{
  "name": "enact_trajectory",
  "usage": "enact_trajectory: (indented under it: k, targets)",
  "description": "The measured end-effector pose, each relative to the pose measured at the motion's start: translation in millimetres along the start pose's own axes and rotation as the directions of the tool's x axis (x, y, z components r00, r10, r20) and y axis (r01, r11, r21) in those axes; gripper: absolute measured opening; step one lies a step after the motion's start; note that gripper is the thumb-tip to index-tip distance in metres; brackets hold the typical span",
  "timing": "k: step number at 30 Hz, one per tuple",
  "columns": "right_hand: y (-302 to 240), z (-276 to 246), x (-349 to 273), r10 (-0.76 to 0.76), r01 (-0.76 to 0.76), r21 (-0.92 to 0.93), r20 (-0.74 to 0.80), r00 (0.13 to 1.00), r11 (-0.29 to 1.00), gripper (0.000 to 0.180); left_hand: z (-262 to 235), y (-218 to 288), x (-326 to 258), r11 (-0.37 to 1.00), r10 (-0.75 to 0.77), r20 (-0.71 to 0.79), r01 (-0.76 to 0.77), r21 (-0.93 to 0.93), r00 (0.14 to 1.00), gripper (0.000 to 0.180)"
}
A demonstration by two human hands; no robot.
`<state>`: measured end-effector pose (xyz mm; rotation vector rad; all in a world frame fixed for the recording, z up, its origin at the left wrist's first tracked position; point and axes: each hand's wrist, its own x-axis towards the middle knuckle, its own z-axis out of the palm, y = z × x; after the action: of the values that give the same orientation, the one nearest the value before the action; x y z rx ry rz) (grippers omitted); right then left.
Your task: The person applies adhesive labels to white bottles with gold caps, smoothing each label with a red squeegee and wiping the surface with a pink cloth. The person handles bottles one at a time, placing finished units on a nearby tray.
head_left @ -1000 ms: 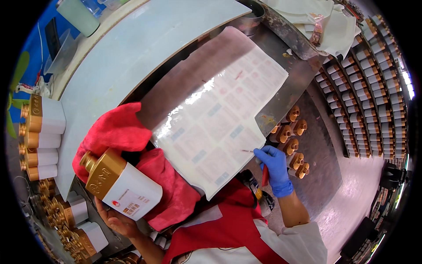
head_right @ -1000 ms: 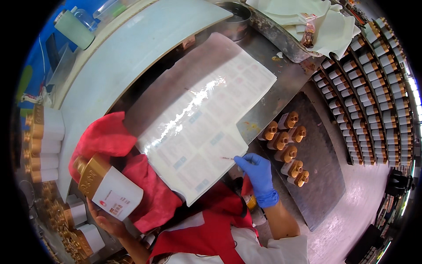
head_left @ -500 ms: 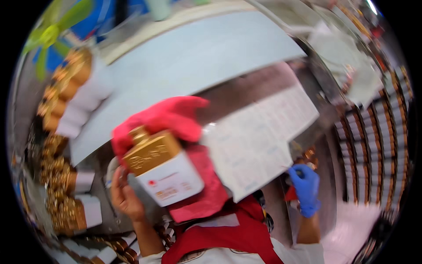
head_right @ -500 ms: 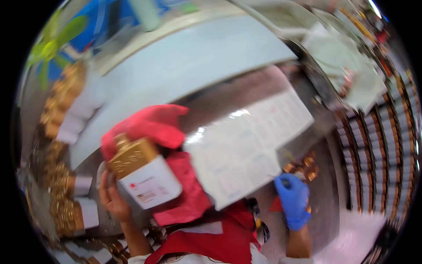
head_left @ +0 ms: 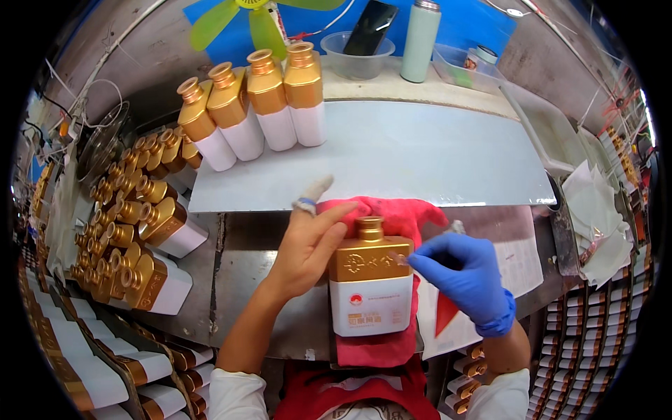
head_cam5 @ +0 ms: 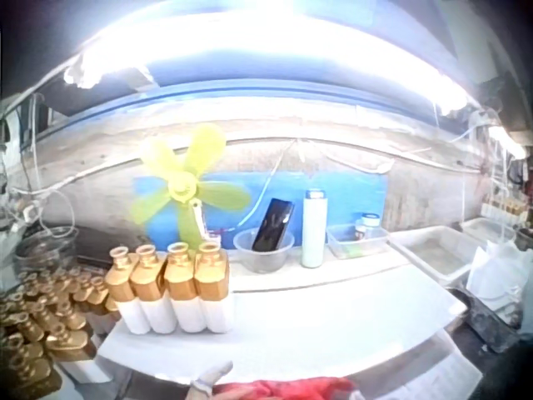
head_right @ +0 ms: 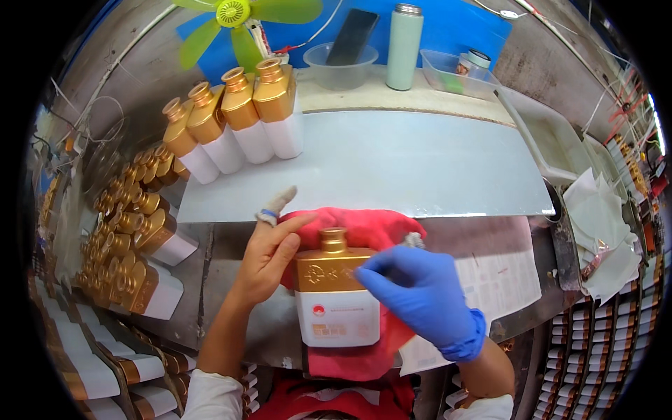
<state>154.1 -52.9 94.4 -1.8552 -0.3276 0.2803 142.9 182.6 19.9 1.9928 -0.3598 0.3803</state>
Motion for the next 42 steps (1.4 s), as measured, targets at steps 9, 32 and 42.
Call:
enact_trajectory:
  k: [9, 32, 42]
  targets:
    - [25.0, 22.3, 38.3, 0.004, -0.011, -0.323, -0.022, 1.000, 0.946, 0.018, -7.7, -21.0, 27.9, 0.985, -0.028, 0.268, 0.073, -0.159, 0.963, 0.023]
    - [39.0, -0.9, 60.8, 0.161, -0.137, -0.204, 0.108, 0.981, 0.969, 0.023, -6.8, -33.3, 41.2, 0.964, -0.087, 0.356, 0.169, -0.205, 0.930, 0.028]
    - [33.9, -10.5, 75.4, 0.218, -0.204, -0.077, 0.296, 0.930, 0.976, 0.031, -7.1, -25.3, 43.1, 0.945, -0.148, 0.349, 0.237, -0.227, 0.925, 0.025]
